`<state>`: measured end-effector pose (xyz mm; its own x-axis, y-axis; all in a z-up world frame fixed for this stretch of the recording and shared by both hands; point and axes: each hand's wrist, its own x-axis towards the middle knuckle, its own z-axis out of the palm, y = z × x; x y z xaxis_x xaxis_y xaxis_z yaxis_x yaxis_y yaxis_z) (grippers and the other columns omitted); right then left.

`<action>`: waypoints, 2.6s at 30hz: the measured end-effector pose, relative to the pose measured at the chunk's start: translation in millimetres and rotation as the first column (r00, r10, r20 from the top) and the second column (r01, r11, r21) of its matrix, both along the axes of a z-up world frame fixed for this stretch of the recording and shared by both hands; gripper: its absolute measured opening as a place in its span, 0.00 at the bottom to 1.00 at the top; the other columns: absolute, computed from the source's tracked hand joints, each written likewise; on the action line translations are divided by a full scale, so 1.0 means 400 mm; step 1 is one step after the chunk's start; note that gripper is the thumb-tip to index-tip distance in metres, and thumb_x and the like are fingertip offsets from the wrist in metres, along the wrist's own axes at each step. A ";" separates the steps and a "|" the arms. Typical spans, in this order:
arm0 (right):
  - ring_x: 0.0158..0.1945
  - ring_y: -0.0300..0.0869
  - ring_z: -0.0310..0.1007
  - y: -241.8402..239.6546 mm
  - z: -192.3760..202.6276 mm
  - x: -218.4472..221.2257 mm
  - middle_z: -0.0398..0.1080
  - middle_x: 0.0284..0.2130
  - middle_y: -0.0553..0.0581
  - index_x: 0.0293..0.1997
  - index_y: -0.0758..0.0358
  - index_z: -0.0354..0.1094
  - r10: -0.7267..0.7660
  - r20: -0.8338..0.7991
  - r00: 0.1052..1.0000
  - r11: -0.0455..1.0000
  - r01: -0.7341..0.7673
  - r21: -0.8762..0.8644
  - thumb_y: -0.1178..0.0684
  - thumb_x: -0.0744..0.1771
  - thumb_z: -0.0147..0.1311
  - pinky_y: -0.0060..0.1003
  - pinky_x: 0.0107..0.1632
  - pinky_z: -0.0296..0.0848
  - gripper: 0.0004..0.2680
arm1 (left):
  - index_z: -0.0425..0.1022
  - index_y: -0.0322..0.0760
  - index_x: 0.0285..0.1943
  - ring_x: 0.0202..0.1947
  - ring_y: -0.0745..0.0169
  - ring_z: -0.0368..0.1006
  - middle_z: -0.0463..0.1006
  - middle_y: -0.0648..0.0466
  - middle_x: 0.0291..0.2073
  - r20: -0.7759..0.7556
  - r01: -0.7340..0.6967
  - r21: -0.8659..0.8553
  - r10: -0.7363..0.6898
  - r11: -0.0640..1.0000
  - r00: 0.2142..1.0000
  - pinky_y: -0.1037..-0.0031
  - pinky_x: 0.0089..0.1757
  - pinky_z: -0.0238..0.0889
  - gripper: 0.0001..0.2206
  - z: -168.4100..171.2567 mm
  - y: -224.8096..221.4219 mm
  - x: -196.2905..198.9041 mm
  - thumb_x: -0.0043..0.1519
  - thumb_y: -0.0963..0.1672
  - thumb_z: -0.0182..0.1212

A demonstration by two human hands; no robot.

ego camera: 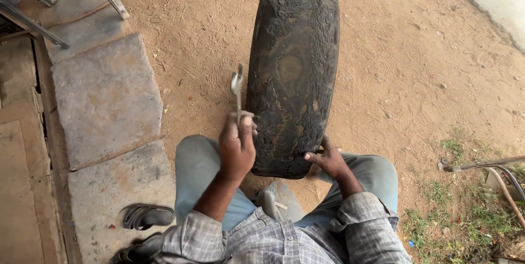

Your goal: Checking the surface of a motorcycle tire with a wrench.

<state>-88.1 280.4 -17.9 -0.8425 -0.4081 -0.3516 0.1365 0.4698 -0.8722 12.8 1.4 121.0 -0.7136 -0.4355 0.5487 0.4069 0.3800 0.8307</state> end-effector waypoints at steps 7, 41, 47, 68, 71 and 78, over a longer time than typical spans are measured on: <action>0.72 0.59 0.60 0.011 -0.031 0.002 0.62 0.68 0.70 0.77 0.61 0.43 0.082 -0.101 0.992 0.997 -0.081 0.010 0.30 0.55 0.70 0.54 0.70 0.62 0.47 | 0.74 0.35 0.42 0.19 0.69 0.71 0.74 0.57 0.20 0.660 -0.039 0.274 -0.159 0.961 0.734 0.75 0.24 0.65 0.17 -0.056 0.033 -0.024 0.74 0.50 0.46; 0.71 0.56 0.61 0.013 0.039 0.015 0.62 0.67 0.65 0.76 0.56 0.45 0.148 0.024 0.989 0.986 -0.149 0.071 0.35 0.51 0.73 0.53 0.69 0.64 0.48 | 0.72 0.34 0.45 0.22 0.63 0.75 0.76 0.54 0.25 0.687 0.028 -0.249 0.156 0.968 0.710 0.69 0.24 0.68 0.15 0.001 0.038 -0.068 0.73 0.49 0.45; 0.72 0.56 0.58 0.009 0.035 0.019 0.61 0.68 0.66 0.75 0.60 0.45 0.142 0.015 0.990 0.988 -0.143 0.062 0.35 0.52 0.74 0.52 0.70 0.61 0.48 | 0.72 0.36 0.47 0.19 0.62 0.74 0.76 0.55 0.21 0.542 -0.033 -0.217 0.149 0.976 0.827 0.68 0.22 0.68 0.15 0.031 0.078 -0.058 0.73 0.49 0.44; 0.74 0.53 0.54 0.004 0.043 0.017 0.58 0.70 0.64 0.76 0.62 0.43 0.185 -0.036 0.982 0.981 -0.187 -0.055 0.40 0.53 0.76 0.49 0.72 0.57 0.47 | 0.73 0.35 0.39 0.24 0.49 0.79 0.78 0.49 0.22 0.605 0.220 -0.371 0.055 0.902 0.794 0.61 0.26 0.70 0.16 -0.013 0.160 -0.049 0.73 0.49 0.47; 0.75 0.54 0.52 0.003 0.052 0.023 0.58 0.70 0.64 0.76 0.62 0.43 0.183 -0.040 0.982 0.981 -0.185 -0.062 0.41 0.53 0.76 0.50 0.72 0.56 0.47 | 0.73 0.36 0.39 0.21 0.54 0.77 0.76 0.52 0.19 0.497 0.166 -0.338 0.026 0.926 0.867 0.63 0.25 0.68 0.16 0.011 0.169 -0.039 0.73 0.49 0.48; 0.74 0.54 0.54 -0.001 0.056 0.023 0.59 0.70 0.64 0.76 0.61 0.43 0.158 0.015 0.987 0.986 -0.157 -0.054 0.41 0.52 0.76 0.51 0.72 0.57 0.48 | 0.71 0.36 0.44 0.19 0.66 0.70 0.72 0.58 0.22 0.218 0.008 -0.032 -0.001 0.999 0.976 0.70 0.23 0.65 0.16 0.029 0.114 -0.012 0.75 0.50 0.44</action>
